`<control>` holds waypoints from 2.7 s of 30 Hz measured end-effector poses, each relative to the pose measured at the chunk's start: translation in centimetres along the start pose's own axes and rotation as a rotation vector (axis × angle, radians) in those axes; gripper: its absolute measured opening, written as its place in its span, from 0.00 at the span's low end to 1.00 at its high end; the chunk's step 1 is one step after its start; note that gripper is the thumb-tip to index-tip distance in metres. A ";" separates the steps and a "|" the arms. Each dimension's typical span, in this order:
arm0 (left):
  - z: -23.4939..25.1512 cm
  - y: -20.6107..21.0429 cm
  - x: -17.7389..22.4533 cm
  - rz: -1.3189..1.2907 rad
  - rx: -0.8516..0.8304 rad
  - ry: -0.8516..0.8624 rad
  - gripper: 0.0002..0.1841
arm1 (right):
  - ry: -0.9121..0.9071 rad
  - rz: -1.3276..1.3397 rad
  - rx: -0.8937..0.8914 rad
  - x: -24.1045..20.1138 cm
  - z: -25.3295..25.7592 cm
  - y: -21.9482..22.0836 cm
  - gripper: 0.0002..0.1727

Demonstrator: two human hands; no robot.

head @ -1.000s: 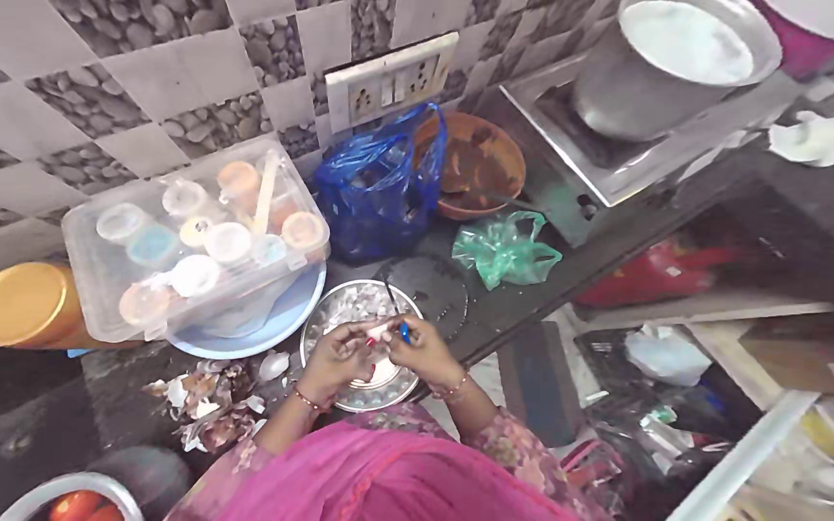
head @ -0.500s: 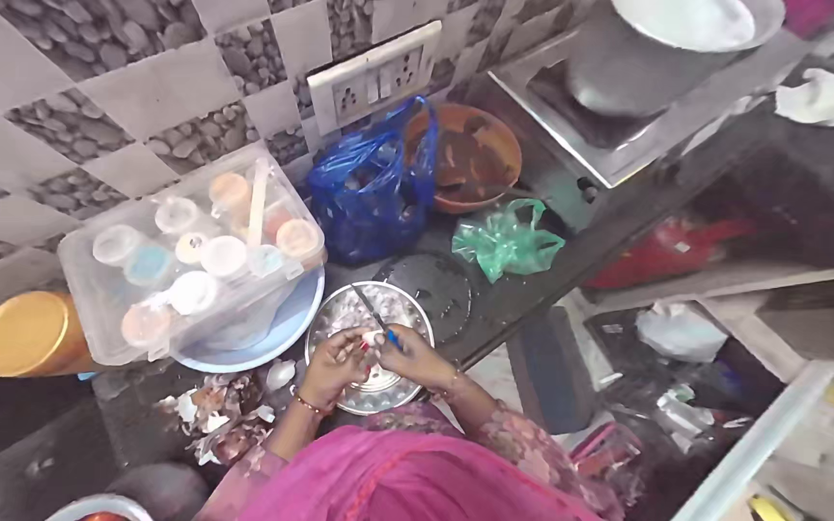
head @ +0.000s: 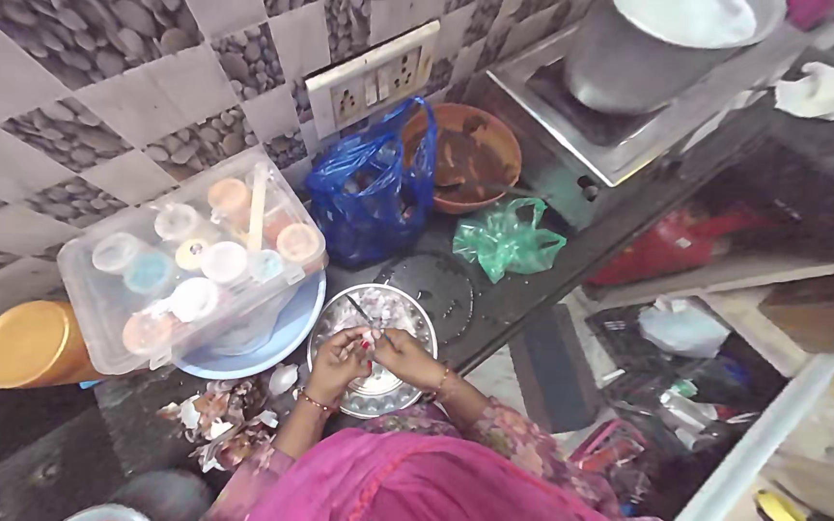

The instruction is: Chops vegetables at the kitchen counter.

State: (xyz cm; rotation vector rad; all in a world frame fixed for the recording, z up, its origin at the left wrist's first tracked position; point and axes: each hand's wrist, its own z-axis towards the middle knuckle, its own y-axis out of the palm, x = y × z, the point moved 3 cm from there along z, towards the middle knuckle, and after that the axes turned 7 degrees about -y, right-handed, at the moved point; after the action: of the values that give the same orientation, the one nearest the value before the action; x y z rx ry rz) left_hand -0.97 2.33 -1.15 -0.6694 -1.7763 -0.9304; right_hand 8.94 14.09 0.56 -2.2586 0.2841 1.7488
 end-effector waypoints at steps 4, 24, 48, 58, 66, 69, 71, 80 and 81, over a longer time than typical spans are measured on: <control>0.0 0.1 0.0 -0.039 0.031 -0.026 0.18 | 0.046 0.146 0.006 0.4 0.0 0.1 0.14; 1.0 0.1 -0.1 0.058 -0.024 -0.003 0.17 | 0.069 -0.018 -0.024 0.7 0.7 -0.4 0.16; 1.3 0.3 -0.6 -0.115 -0.019 -0.027 0.22 | 0.062 -0.140 -0.032 -0.1 0.9 -1.1 0.17; 1.8 0.3 -0.4 -0.052 -0.010 -0.038 0.15 | 0.037 -0.204 -0.012 -0.1 1.0 -1.0 0.20; 2.4 0.5 -0.8 -0.011 -0.003 -0.049 0.24 | 0.061 -0.128 0.022 1.1 1.4 -0.9 0.19; 2.2 0.3 -0.3 0.058 0.056 -0.080 0.19 | 0.149 0.004 -0.004 1.0 0.9 -1.4 0.13; 1.6 0.0 0.5 0.064 0.093 -0.151 0.18 | 0.136 -0.092 -0.035 0.1 0.3 -2.0 0.14; 0.5 -0.3 0.9 -0.001 0.119 -0.163 0.16 | 0.074 -0.851 0.077 -3.5 0.8 -3.6 0.22; 0.5 -0.3 0.7 -0.034 0.108 -0.160 0.17 | 0.066 -0.871 0.080 -3.2 1.1 -3.5 0.21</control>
State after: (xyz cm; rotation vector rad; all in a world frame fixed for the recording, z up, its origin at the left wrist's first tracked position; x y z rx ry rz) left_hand -1.74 2.64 -0.68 -0.6610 -1.9700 -0.8155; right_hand 8.26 17.75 3.71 -1.9218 -0.5361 1.1639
